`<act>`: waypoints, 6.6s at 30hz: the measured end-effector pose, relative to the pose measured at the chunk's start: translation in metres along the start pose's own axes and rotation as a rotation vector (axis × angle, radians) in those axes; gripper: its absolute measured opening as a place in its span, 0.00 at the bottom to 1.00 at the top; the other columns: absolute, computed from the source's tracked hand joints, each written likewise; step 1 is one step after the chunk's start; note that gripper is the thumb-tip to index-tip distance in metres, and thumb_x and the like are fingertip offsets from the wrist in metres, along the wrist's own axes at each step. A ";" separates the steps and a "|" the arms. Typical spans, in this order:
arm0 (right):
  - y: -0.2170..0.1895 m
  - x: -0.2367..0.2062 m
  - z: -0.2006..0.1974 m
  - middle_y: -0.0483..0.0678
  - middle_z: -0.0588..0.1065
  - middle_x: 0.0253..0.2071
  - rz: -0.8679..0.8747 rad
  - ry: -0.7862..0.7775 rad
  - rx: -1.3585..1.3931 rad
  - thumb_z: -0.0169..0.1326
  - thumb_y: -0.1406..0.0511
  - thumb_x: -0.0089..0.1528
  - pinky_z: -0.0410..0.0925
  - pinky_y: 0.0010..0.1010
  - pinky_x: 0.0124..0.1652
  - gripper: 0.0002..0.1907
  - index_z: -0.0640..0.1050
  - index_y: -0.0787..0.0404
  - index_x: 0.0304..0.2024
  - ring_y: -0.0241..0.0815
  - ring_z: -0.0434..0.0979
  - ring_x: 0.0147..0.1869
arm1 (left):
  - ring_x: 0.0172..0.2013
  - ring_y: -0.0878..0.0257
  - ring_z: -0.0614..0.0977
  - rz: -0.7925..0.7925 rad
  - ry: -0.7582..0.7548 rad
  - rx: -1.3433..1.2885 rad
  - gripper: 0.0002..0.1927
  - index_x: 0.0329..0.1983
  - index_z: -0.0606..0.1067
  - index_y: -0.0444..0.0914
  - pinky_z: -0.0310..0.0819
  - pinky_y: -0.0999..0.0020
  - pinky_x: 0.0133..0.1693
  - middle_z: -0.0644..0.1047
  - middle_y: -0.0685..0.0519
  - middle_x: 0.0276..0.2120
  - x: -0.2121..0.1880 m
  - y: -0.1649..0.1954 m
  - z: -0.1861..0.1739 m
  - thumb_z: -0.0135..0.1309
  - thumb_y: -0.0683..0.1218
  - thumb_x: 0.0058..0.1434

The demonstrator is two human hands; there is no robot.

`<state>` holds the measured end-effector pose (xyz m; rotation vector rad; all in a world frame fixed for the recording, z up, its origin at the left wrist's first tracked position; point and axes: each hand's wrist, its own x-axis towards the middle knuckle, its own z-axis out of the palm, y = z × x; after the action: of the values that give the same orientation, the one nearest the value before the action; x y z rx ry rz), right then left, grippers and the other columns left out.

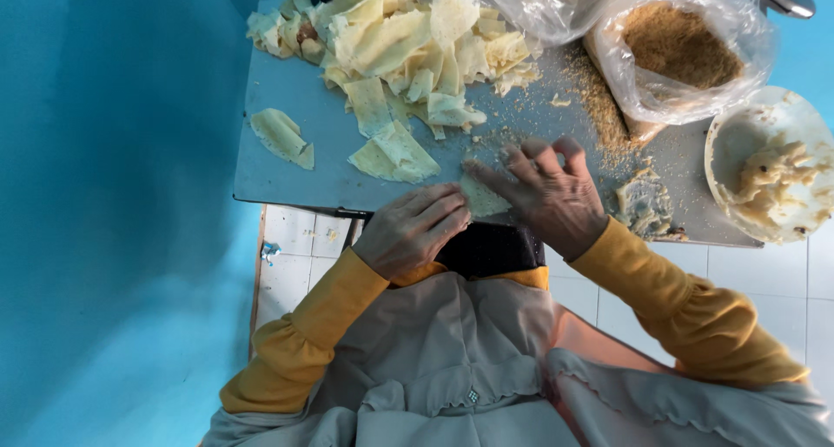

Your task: The person folds thin crepe pieces by hand, pinches filling from a plate onto a crepe, dips it into a bag of brown powder, rolls the crepe closed, and places the finished roll into a plastic bag with other completed rolls.

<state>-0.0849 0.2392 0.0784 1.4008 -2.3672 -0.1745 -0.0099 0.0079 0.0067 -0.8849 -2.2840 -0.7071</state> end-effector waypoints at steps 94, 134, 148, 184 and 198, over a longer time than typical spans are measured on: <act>0.198 -0.022 0.037 0.58 0.82 0.38 0.596 -0.086 0.232 0.63 0.63 0.63 0.73 0.49 0.37 0.17 0.75 0.61 0.52 0.61 0.82 0.40 | 0.55 0.56 0.80 -0.121 0.033 -0.119 0.09 0.46 0.79 0.36 0.77 0.63 0.55 0.80 0.52 0.46 0.022 0.013 -0.010 0.62 0.42 0.63; -0.016 -0.012 -0.003 0.56 0.76 0.48 0.316 0.131 0.530 0.54 0.78 0.60 0.74 0.39 0.45 0.18 0.66 0.64 0.49 0.54 0.79 0.48 | 0.41 0.48 0.78 -0.555 0.182 -0.098 0.06 0.43 0.71 0.36 0.71 0.55 0.45 0.76 0.47 0.38 0.031 0.053 -0.006 0.56 0.39 0.66; 0.000 -0.019 0.005 0.59 0.72 0.50 0.093 0.160 0.804 0.45 0.85 0.63 0.76 0.36 0.44 0.51 0.37 0.52 0.79 0.49 0.79 0.46 | 0.51 0.48 0.79 -0.485 0.168 -0.202 0.15 0.54 0.74 0.32 0.73 0.57 0.54 0.78 0.45 0.50 0.027 0.065 -0.009 0.52 0.34 0.64; 0.025 0.032 0.001 0.54 0.78 0.35 0.269 -0.230 1.116 0.55 0.75 0.60 0.73 0.37 0.39 0.32 0.61 0.65 0.66 0.50 0.82 0.39 | 0.42 0.49 0.77 -0.482 -0.128 -0.095 0.06 0.35 0.73 0.39 0.72 0.54 0.45 0.75 0.47 0.35 0.054 0.000 0.008 0.56 0.39 0.54; 0.005 0.011 0.013 0.58 0.77 0.45 0.120 0.191 0.698 0.57 0.75 0.62 0.75 0.40 0.45 0.29 0.60 0.69 0.63 0.55 0.81 0.44 | 0.42 0.56 0.76 -0.367 -0.148 0.243 0.07 0.39 0.74 0.39 0.72 0.63 0.44 0.73 0.52 0.35 0.051 0.011 0.011 0.54 0.42 0.57</act>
<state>-0.0986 0.2309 0.0709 1.4489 -2.4356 0.8544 -0.0368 0.0433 0.0364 -0.4203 -2.6311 -0.5096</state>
